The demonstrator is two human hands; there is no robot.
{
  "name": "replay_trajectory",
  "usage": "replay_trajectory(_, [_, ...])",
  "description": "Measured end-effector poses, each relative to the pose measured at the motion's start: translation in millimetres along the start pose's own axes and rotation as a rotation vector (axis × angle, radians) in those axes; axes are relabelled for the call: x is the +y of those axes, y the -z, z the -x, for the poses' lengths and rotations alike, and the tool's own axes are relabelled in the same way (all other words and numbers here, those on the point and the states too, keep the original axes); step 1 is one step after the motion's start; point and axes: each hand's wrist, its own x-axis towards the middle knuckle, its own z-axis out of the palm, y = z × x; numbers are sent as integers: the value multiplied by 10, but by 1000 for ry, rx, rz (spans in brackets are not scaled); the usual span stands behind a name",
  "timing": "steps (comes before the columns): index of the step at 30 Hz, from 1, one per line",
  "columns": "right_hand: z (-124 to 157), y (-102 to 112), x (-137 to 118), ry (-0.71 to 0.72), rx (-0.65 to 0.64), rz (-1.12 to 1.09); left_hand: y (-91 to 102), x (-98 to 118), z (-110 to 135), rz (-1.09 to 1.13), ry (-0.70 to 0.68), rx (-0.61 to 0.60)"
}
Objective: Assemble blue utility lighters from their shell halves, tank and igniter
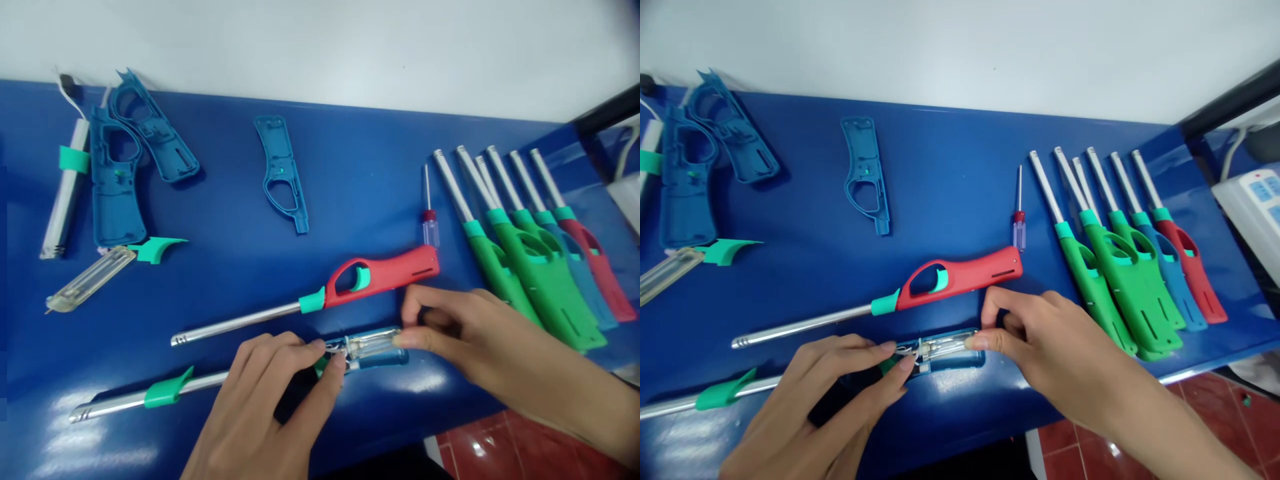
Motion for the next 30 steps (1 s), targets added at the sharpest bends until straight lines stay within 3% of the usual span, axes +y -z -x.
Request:
replay_trajectory(9, [-82, 46, -65, -13, -29, 101, 20, -38, 59, -5, 12, -71])
replay_trajectory(14, [-77, 15, -116, 29, 12, 143, 57, -40, 39, -3, -31, -9])
replay_trajectory(21, [-177, 44, -130, -54, -123, -193, 93, -35, -47, -48, -59, -5])
replay_trajectory(27, [-152, 27, -143, -14, -84, -214, 84, 85, -50, -150, -77, -151])
replay_trajectory(30, [-149, 17, -129, 23, -52, -220, 35, 125, -56, -223, -123, -153])
